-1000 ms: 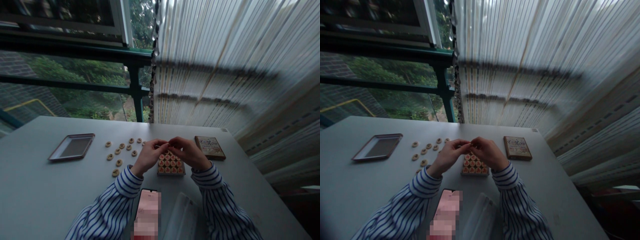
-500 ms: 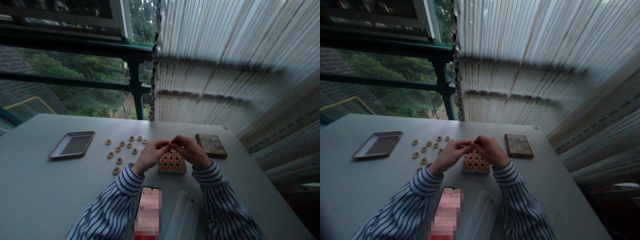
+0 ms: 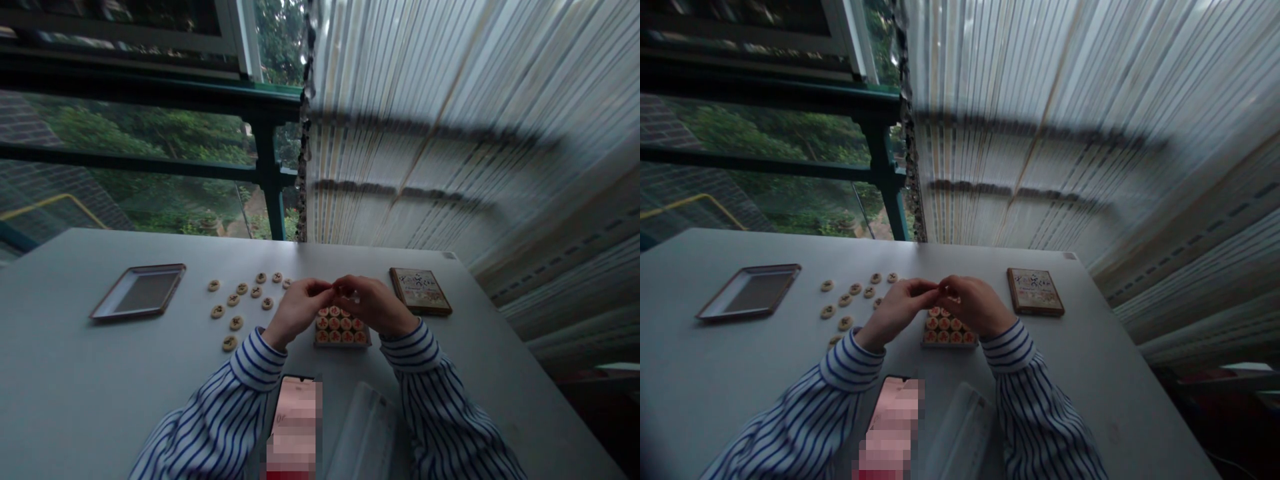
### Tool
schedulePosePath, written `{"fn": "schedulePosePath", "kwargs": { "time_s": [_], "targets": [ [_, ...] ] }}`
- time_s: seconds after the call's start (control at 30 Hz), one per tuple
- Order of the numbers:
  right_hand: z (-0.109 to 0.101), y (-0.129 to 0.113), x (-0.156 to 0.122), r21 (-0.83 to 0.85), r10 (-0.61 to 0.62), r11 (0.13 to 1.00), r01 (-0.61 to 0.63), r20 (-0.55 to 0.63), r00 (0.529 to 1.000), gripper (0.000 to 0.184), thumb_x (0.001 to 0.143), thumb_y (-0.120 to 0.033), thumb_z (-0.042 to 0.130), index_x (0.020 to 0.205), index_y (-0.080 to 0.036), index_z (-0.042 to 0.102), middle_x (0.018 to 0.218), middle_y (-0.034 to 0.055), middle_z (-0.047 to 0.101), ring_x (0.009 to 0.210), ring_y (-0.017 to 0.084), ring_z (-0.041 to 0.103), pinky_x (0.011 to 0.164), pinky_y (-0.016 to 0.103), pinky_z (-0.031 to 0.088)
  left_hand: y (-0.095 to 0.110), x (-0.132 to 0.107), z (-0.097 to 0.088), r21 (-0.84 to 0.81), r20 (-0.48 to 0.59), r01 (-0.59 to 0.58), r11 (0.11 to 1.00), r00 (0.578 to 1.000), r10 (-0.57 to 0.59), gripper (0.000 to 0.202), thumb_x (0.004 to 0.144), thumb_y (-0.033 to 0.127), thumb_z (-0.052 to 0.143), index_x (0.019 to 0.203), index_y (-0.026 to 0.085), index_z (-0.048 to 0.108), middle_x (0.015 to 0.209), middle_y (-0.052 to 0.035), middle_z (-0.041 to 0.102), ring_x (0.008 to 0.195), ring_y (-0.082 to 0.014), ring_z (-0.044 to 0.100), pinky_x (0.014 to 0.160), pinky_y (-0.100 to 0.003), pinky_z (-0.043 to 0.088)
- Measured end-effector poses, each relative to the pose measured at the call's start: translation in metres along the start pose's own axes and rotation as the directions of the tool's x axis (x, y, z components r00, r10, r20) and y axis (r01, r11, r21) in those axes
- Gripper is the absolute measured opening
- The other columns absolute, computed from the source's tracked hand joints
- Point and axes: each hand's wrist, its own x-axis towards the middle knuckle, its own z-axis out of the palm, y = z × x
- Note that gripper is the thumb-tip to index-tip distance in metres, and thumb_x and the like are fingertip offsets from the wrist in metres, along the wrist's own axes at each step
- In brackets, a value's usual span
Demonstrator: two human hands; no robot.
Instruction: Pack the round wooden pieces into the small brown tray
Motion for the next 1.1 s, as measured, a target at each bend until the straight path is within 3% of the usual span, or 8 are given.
{"fn": "schedulePosePath", "kwargs": {
  "time_s": [0.27, 0.6, 0.87, 1.1],
  "targets": [
    [-0.005, 0.009, 0.0, -0.1, -0.036, 0.994, 0.031, -0.051, 0.998, 0.017, 0.078, -0.028, 0.053, 0.089, -0.017, 0.06, 0.083, 0.0058, 0.061, 0.078, 0.014, 0.055, 0.072, 0.027, 0.043, -0.01, 0.004, -0.001, 0.018, -0.037, 0.041, 0.999, 0.998, -0.04, 0.03, 0.074, 0.034, 0.055, 0.09, 0.009, 0.061, 0.078, -0.0093, 0.066, 0.071, -0.0169, 0.061, 0.066, -0.03, 0.049],
    [-0.01, 0.021, -0.003, -0.161, 0.005, 0.987, -0.012, -0.046, 0.999, 0.022, 0.082, -0.031, 0.046, 0.092, -0.021, 0.063, 0.082, 0.0047, 0.065, 0.072, 0.013, 0.057, 0.068, 0.025, 0.043, -0.02, 0.007, -0.007, 0.182, -0.044, -0.017, 0.983, 0.999, 0.026, 0.034, 0.074, 0.033, 0.054, 0.1, 0.012, 0.056, 0.082, -0.01, 0.066, 0.074, -0.0177, 0.062, 0.067, -0.03, 0.048],
    [-0.01, 0.031, -0.005, -0.296, 0.063, 0.953, -0.065, -0.018, 0.998, 0.023, 0.082, -0.032, 0.045, 0.089, -0.022, 0.064, 0.081, 0.0042, 0.066, 0.073, 0.015, 0.058, 0.066, 0.026, 0.043, -0.016, 0.004, -0.01, 0.501, -0.084, -0.081, 0.862, 0.986, 0.142, 0.029, 0.074, 0.033, 0.051, 0.097, 0.016, 0.058, 0.081, -0.0068, 0.066, 0.074, -0.0183, 0.06, 0.068, -0.029, 0.045],
    [-0.004, 0.036, -0.005, -0.332, 0.103, 0.94, -0.085, 0.038, 0.994, 0.025, 0.083, -0.027, 0.042, 0.094, -0.016, 0.062, 0.087, 0.0086, 0.063, 0.079, 0.017, 0.058, 0.072, 0.027, 0.043, -0.02, 0.005, -0.012, 0.563, -0.076, -0.084, 0.822, 0.985, 0.153, 0.031, 0.075, 0.033, 0.05, 0.099, 0.016, 0.058, 0.082, -0.0077, 0.065, 0.075, -0.0191, 0.06, 0.069, -0.029, 0.043]
  ]
}}
